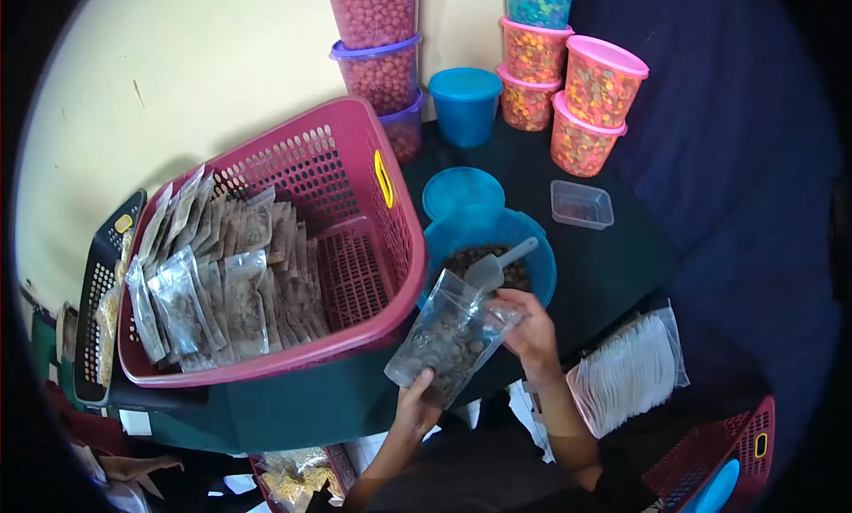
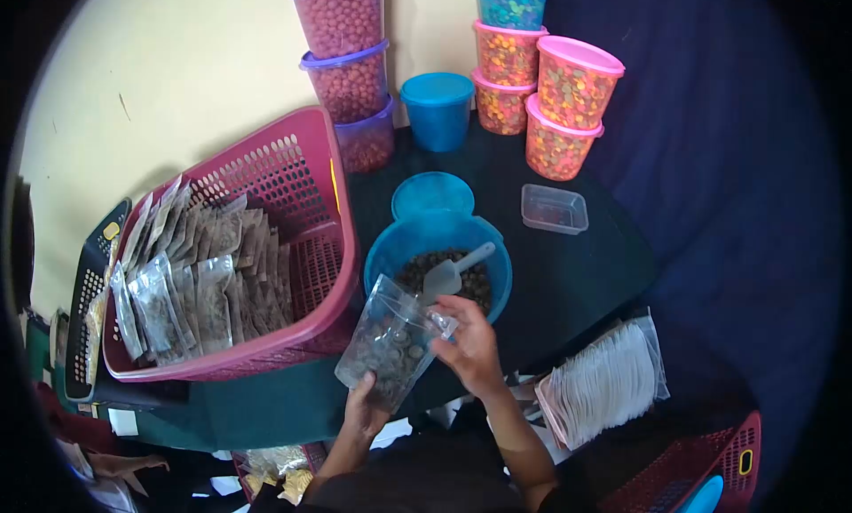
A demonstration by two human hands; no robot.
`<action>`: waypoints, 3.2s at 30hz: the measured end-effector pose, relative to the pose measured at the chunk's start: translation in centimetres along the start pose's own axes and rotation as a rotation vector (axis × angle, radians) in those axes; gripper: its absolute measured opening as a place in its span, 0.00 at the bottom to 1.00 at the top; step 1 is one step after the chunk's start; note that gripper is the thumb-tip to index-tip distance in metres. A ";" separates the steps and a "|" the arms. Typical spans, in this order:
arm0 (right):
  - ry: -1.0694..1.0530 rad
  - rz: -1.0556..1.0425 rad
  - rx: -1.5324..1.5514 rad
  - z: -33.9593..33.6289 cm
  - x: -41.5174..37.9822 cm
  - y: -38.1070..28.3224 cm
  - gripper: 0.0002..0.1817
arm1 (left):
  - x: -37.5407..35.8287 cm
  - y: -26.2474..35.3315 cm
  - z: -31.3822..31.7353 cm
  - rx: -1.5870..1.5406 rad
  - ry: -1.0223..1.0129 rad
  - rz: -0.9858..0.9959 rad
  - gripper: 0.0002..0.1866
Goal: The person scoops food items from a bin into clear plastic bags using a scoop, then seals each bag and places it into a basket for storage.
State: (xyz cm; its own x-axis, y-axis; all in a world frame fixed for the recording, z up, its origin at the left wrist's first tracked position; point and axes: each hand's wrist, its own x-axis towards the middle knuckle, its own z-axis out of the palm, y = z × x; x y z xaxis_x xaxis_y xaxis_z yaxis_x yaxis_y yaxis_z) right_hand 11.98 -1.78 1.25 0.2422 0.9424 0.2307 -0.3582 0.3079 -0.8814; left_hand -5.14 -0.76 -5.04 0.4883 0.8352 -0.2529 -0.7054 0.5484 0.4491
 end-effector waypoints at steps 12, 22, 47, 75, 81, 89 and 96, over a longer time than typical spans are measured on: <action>-0.017 0.320 -0.235 -5.3 -5.4 -1.1 0.10 | -4.5 -1.3 1.3 0.421 0.015 0.126 0.22; -0.270 0.647 -0.284 -9.1 -13.6 -1.2 0.08 | -10.4 -3.9 0.8 0.625 0.112 -0.049 0.23; -0.474 0.665 -0.245 -2.6 -14.6 0.9 0.07 | -18.9 -1.7 -2.9 0.690 0.232 0.058 0.23; -0.302 0.476 -0.245 9.7 -15.5 8.8 0.03 | -21.0 9.6 -10.0 0.740 0.112 0.022 0.19; -0.321 0.401 -0.321 9.4 -15.1 8.4 0.04 | -20.4 9.4 -9.8 0.754 0.069 0.012 0.19; -0.356 0.562 -0.119 7.0 -15.1 6.6 0.07 | -20.0 7.2 -8.7 0.702 0.177 0.020 0.19; -0.416 0.537 -0.330 3.6 -15.2 5.4 0.05 | -19.0 3.4 -6.6 0.592 0.253 0.097 0.20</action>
State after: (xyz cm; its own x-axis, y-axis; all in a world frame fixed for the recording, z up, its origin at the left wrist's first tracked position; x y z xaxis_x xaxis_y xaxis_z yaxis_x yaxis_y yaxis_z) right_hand 3.16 -13.98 -5.54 -0.2732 0.9438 -0.1862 -0.0266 -0.2009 -0.9792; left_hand -20.19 -14.48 -4.32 0.2497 0.9035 -0.3484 -0.3022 0.4145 0.8584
